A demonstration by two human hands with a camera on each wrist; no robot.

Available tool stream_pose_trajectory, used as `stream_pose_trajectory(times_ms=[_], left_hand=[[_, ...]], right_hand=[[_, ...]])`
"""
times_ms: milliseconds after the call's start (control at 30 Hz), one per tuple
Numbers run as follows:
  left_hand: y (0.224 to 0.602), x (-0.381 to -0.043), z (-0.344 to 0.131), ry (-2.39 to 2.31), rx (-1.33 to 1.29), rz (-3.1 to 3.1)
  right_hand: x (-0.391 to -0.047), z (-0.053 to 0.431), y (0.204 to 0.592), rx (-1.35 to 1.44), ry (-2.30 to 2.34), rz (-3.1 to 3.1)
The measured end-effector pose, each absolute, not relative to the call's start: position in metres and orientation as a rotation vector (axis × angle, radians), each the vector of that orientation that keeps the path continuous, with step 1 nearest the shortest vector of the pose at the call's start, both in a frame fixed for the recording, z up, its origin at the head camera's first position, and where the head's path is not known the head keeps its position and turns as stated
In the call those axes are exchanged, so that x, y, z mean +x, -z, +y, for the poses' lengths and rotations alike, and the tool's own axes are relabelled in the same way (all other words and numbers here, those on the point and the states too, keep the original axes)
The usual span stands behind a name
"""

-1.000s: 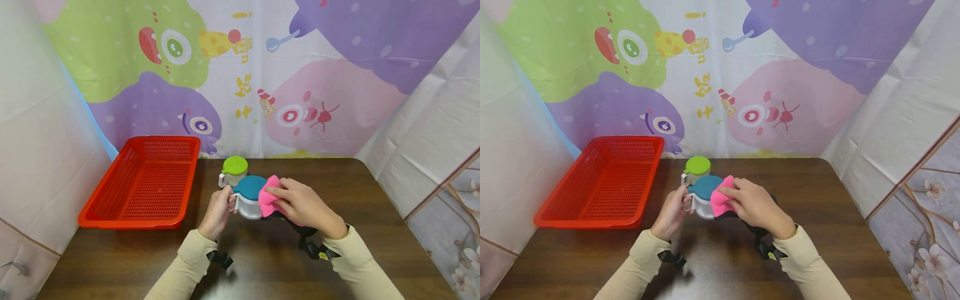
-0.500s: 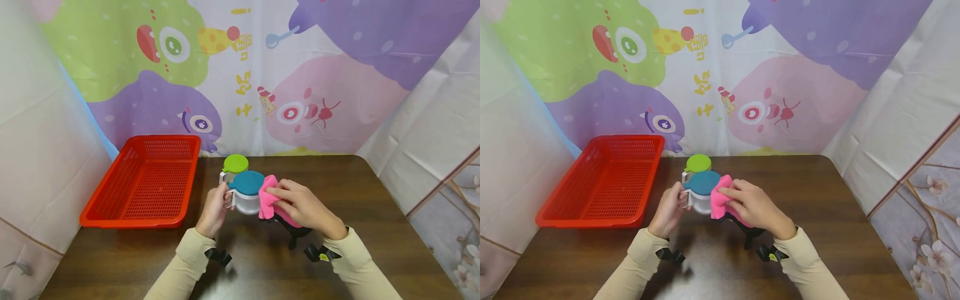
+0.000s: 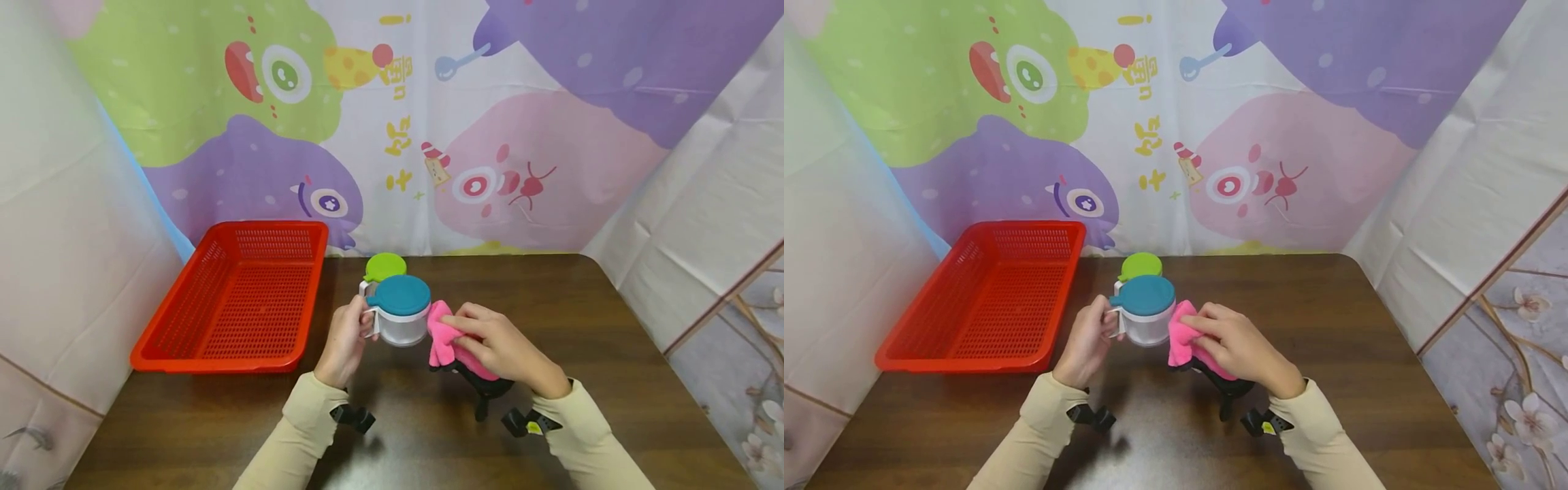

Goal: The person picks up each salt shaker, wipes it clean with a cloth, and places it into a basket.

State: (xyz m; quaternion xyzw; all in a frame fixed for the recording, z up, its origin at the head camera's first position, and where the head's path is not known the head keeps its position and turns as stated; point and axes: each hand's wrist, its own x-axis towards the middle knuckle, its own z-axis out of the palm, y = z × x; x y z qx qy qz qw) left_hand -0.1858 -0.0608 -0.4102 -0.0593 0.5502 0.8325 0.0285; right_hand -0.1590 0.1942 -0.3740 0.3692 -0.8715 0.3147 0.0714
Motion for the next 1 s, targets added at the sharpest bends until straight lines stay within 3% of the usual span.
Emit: stream_pose_trajectory(times_ms=[1000], left_hand=[[0.401,-0.176,-0.073,-2.583,-0.070,1.706]], right_hand=[[-0.160,0.216,0.392,1.034,-0.788,-2.673]])
